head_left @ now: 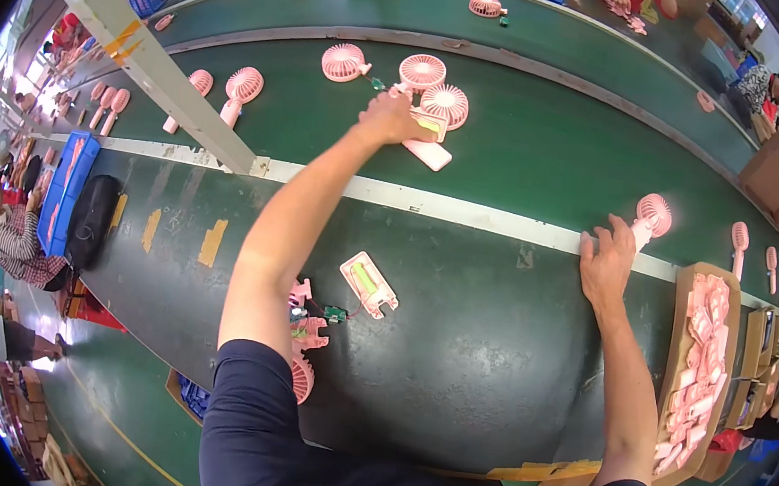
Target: The person assembles handheld electric fans by wiring the internal components into the handle casing, snapping the cover onto the handle, testing the fan, and placing the assembled units onto the conveyor belt.
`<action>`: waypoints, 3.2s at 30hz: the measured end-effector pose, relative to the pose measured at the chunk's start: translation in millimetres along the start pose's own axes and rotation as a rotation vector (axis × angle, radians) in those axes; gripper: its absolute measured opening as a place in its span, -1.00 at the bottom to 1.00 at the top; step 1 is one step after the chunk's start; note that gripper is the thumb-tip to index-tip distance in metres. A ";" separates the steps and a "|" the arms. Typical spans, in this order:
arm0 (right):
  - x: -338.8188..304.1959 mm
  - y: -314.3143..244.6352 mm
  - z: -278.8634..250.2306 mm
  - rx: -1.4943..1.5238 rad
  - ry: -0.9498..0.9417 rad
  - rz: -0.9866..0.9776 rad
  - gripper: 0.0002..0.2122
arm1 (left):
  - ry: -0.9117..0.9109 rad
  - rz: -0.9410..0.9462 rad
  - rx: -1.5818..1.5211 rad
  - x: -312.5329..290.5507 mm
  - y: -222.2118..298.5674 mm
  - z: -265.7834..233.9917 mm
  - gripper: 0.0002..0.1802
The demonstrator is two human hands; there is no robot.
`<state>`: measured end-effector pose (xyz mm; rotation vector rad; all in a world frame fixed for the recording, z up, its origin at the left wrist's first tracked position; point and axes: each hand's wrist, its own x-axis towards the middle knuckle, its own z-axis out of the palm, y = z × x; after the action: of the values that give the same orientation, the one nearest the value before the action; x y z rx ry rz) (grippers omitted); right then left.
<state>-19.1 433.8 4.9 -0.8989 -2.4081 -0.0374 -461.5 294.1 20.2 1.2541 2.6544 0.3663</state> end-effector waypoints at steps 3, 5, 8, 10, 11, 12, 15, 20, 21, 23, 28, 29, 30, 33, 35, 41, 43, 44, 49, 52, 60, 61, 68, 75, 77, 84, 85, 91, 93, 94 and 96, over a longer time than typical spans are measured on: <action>-0.7 3.5 -3.4 -0.007 0.005 0.000 -0.73 | 0.097 -0.072 -0.075 -8.4 30.4 0.7 -0.05; -3.5 2.7 -1.7 -0.003 0.001 0.016 -0.73 | 0.145 -0.148 -0.118 -20.8 49.7 -0.1 -0.30; -7.0 -1.8 0.6 0.012 -0.007 0.026 -0.71 | 0.046 -0.011 -0.213 -22.9 37.1 -2.2 -0.38; -11.8 -1.9 0.2 0.001 -0.013 0.048 -0.71 | 0.034 0.064 -0.380 -38.8 28.9 -1.9 -0.46; -10.9 -5.5 0.4 0.020 -0.010 0.031 -0.71 | 0.011 0.077 -0.486 -47.0 14.0 -0.3 -0.50; -9.5 -9.9 2.0 0.029 -0.015 0.022 -0.70 | -0.059 0.062 -0.758 -57.3 -3.6 1.4 -0.53; -15.0 2.2 -2.9 0.007 0.014 0.033 -0.71 | -0.225 -0.108 -1.167 -102.9 1.3 -43.2 -0.50; -13.1 10.4 -1.0 -0.011 0.091 -0.035 -0.74 | -0.125 -0.110 -1.153 -191.7 -59.1 -102.4 -0.52; -11.7 12.2 1.5 -0.010 0.096 -0.043 -0.74 | -0.102 -0.124 -1.131 -214.2 -72.8 -112.1 -0.53; -13.1 14.4 2.2 -0.034 0.095 -0.038 -0.73 | -0.035 -0.196 -1.074 -257.1 -88.6 -127.4 -0.49; -9.8 8.8 3.4 -0.051 0.125 -0.080 -0.72 | 0.071 -0.350 -0.979 -362.1 -162.6 -137.7 -0.55; -10.8 10.8 4.2 -0.058 0.120 -0.083 -0.70 | 0.097 -0.382 -0.969 -377.9 -169.7 -136.8 -0.57; -13.7 13.3 4.2 -0.062 0.112 -0.085 -0.70 | 0.124 -0.422 -0.961 -389.2 -176.1 -135.4 -0.58; -12.9 6.5 1.6 -0.062 0.165 -0.106 -0.69 | 0.248 -0.383 -0.789 -427.3 -202.2 -121.3 -0.49; -15.4 8.0 -0.9 -0.069 0.176 -0.127 -0.69 | 0.292 -0.412 -0.685 -440.8 -198.1 -112.2 -0.43; -35.0 4.4 -10.2 -0.045 0.173 -0.206 -0.63 | 0.786 -0.150 -0.014 -498.7 -171.6 -45.6 -0.20; -46.2 5.4 -15.0 -0.005 0.172 -0.245 -0.59 | 0.700 -0.015 -0.240 -516.6 -108.5 -32.7 -0.23; -51.8 -8.7 -21.2 0.045 0.167 -0.279 -0.59 | 0.559 -0.023 -0.318 -529.7 -89.4 -21.1 -0.18; -100.8 -88.7 -54.5 0.360 0.063 -0.304 -0.58 | 0.410 0.086 -0.334 -525.9 -19.2 12.7 -0.12; -134.5 -141.2 -83.7 0.591 -0.083 -0.368 -0.60 | 0.382 0.090 -0.322 -496.9 -5.8 6.0 -0.22; -192.7 -183.6 -126.7 0.740 -0.224 -0.363 -0.56 | 0.444 -0.242 -1.255 -442.1 -47.0 -6.1 -0.32; -197.4 -186.3 -131.0 0.754 -0.230 -0.357 -0.55 | 0.359 -0.173 -1.552 -450.5 -27.4 -9.3 -0.44; -217.9 -221.6 -140.2 0.821 -0.085 -0.522 -0.09 | 0.025 -0.082 -1.873 -513.6 106.5 27.3 -0.38; -217.1 -198.4 -149.4 1.317 0.013 -0.175 -0.36 | 0.117 0.360 -1.268 -518.1 96.2 24.0 -0.58; -204.6 -192.7 -153.8 1.544 -0.045 0.208 -0.49 | 0.339 0.343 -0.851 -505.0 96.3 21.9 -0.39; -174.8 -196.9 -195.8 2.135 -0.301 0.439 -0.53 | 0.105 0.323 -0.651 -486.6 124.0 61.9 -0.11; -176.6 -195.0 -195.6 2.201 -0.336 0.467 -0.51 | 0.057 0.263 -0.723 -482.4 130.9 59.3 -0.19; -175.9 -179.3 -199.9 2.196 -0.264 0.629 -0.46 | -0.428 0.182 -1.404 -495.2 127.0 60.3 -0.44; -176.0 -170.5 -199.0 2.235 -0.269 0.706 -0.49 | -0.685 0.069 -1.977 -508.8 129.9 62.2 -0.34; -176.7 -171.0 -199.3 2.233 -0.270 0.714 -0.49 | -0.786 0.086 -2.084 -513.3 132.5 60.7 -0.25; -179.0 -173.8 -199.6 2.281 -0.273 0.762 -0.51 | -0.829 -0.043 -2.026 -522.1 136.4 70.0 -0.32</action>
<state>84.2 150.0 109.0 -0.3608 -0.6893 2.3995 -15.6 -17.9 25.1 0.3221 0.6362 1.4469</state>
